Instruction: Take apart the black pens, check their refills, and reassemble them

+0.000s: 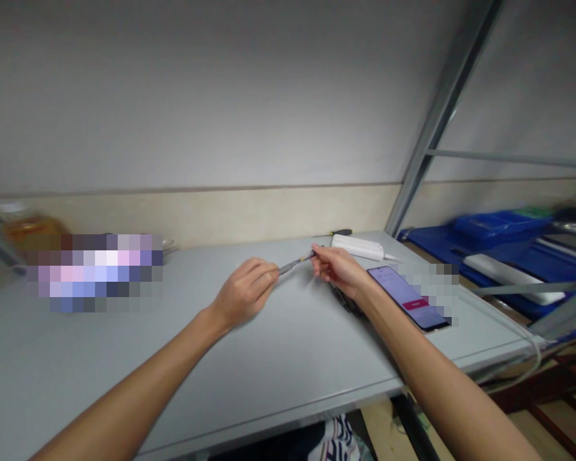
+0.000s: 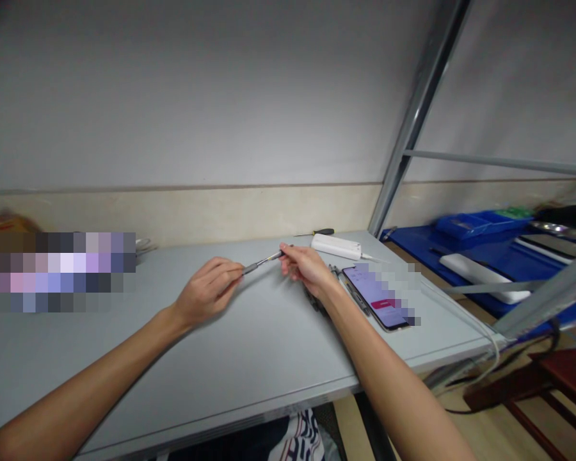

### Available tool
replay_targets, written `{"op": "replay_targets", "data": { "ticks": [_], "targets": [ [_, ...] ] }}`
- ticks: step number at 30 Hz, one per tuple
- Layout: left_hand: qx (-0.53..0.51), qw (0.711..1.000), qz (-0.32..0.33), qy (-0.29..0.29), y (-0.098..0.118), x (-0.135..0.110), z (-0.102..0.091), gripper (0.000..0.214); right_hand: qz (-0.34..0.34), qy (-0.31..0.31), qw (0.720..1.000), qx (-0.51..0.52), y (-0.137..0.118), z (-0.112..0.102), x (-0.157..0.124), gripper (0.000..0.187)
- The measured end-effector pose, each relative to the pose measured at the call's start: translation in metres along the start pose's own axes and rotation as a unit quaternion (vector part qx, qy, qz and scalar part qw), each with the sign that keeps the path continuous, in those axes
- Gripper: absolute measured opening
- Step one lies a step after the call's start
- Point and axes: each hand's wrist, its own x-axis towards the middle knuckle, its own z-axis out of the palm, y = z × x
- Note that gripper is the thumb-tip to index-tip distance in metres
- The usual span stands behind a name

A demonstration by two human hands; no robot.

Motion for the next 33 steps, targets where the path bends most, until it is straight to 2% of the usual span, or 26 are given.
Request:
{"op": "replay_targets", "data": {
  "ticks": [3,6,8,10,13,17,25,33],
  "targets": [
    [-0.045,0.997,-0.011,-0.055,0.005,0.002,0.002,0.029,-0.067,0.025,0.995,0.072,-0.003,0.004,0.000,0.016],
    [-0.069,0.992,-0.073,-0.074,0.005,0.001,0.002,0.035,-0.061,0.021,0.979,0.193,-0.007,0.005,0.001,0.011],
    [-0.066,0.985,-0.130,-0.087,0.002,-0.001,0.002,0.029,-0.041,-0.008,0.965,0.258,-0.012,0.006,0.002,0.015],
    [-0.055,0.976,-0.176,-0.113,-0.003,-0.004,0.003,0.021,-0.023,-0.045,0.957,0.285,-0.017,0.007,0.003,0.029],
    [-0.038,0.964,-0.225,-0.139,-0.013,-0.009,0.006,0.019,0.010,-0.072,0.957,0.280,-0.026,0.013,0.003,0.044],
    [-0.029,0.952,-0.261,-0.158,-0.021,-0.014,0.008,0.022,0.022,-0.037,0.961,0.272,-0.035,0.025,0.004,0.037],
    [-0.019,0.946,-0.276,-0.170,-0.027,-0.017,0.009,0.025,0.027,-0.064,0.962,0.262,-0.048,0.037,0.001,0.036],
    [-0.017,0.941,-0.280,-0.189,-0.030,-0.018,0.010,0.023,0.027,-0.069,0.964,0.254,-0.049,0.034,0.000,0.036]
  ]
}}
